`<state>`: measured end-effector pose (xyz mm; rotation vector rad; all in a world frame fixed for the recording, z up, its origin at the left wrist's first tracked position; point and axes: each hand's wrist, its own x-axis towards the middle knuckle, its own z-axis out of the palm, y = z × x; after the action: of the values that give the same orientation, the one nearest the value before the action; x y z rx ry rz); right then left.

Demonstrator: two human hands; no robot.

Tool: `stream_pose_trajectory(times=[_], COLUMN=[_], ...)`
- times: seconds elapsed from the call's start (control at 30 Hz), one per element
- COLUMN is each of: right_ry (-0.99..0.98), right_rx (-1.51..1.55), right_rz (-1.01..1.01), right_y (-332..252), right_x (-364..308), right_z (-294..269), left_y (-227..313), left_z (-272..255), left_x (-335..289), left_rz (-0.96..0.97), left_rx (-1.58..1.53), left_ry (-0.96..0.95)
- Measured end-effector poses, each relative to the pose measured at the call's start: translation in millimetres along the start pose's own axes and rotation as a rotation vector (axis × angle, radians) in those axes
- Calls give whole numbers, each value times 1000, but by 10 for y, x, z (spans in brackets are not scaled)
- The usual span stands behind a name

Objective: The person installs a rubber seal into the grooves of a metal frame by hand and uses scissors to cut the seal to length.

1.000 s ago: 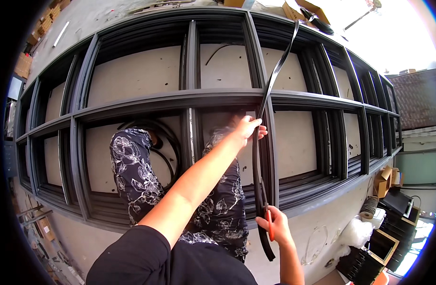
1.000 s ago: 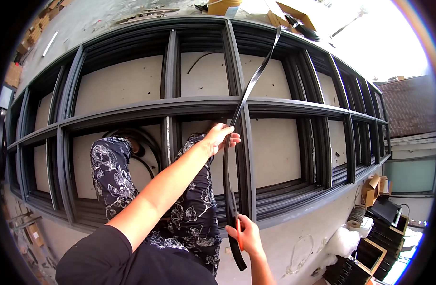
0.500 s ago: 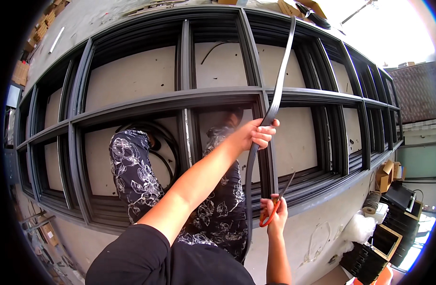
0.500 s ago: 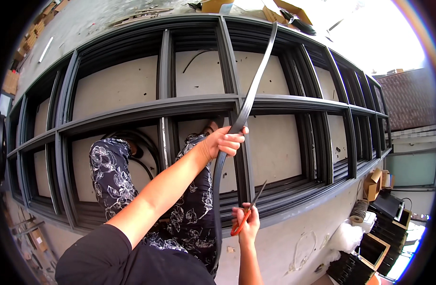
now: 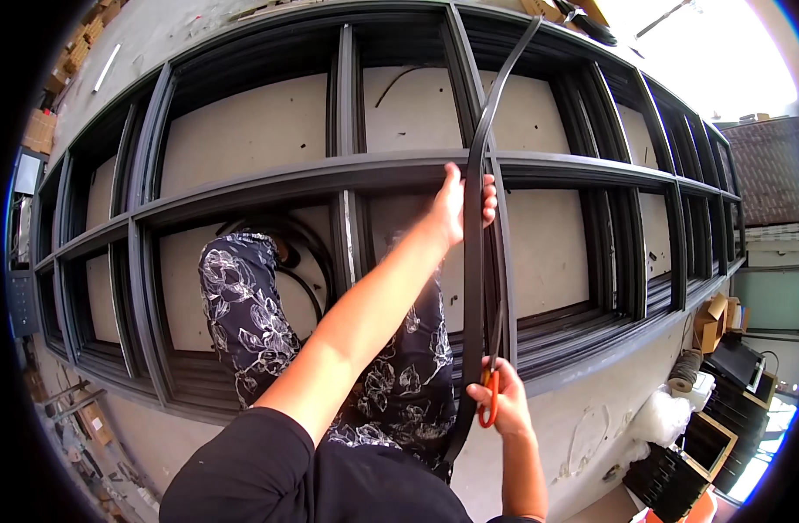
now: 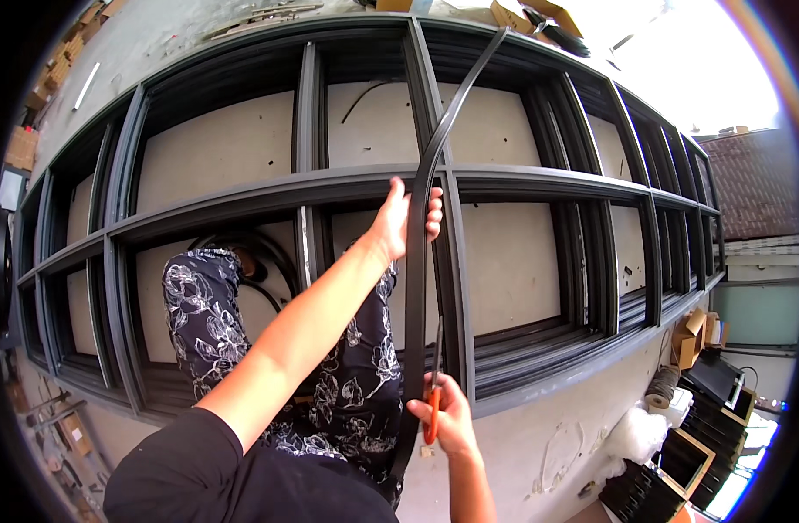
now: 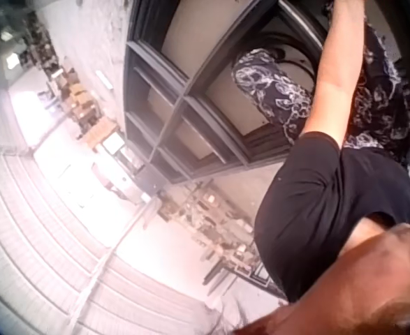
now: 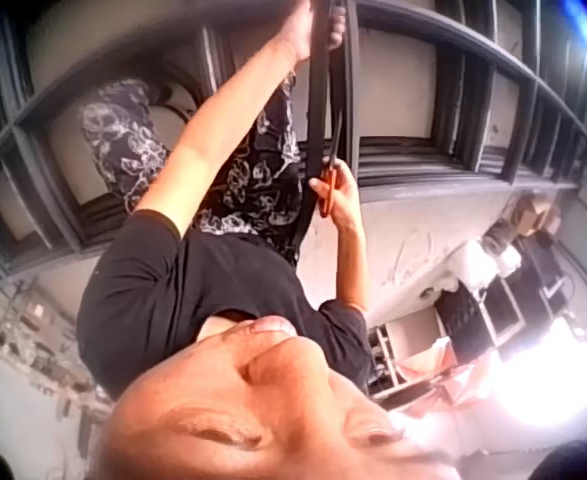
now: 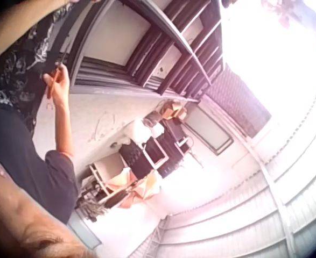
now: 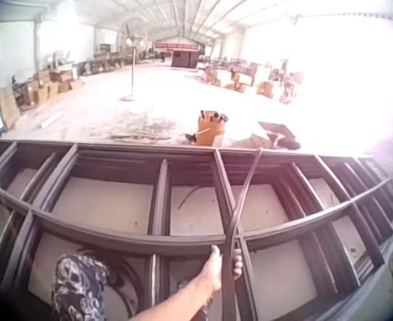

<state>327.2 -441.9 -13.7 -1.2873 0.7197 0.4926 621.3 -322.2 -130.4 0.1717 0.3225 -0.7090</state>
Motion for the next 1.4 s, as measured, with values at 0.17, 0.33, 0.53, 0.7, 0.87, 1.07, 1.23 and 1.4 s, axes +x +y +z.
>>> stream_pose_trajectory(times=[0.17, 0.33, 0.53, 0.7, 0.87, 1.07, 1.23, 1.4], right_ry=[304, 392, 239, 253, 307, 327, 337, 325], right_rx=[-542, -877, -823, -1025, -983, -1022, -991, -1073], right_rz=[-30, -274, -233, -234, -213, -235, -171, -219], right_y=[-135, 50, 245, 279, 275, 382, 272, 268], right_x=[137, 572, 1238, 1400, 1324, 1311, 1203, 1241], right_z=[-320, -686, -876, -806, -710, -732, -712, -708], left_y=[102, 78, 1, -19, 11, 23, -66, -19], left_z=[-150, -348, -297, -336, -245, -348, -326, -388], left_x=[453, 1027, 1208, 1049, 1100, 1067, 1090, 1109], left_rz=[64, 270, 512, 413, 595, 591, 487, 580], left_rx=[402, 992, 1174, 1142, 1353, 1347, 1431, 1411], left_ry=[296, 651, 917, 785, 780, 764, 863, 855])
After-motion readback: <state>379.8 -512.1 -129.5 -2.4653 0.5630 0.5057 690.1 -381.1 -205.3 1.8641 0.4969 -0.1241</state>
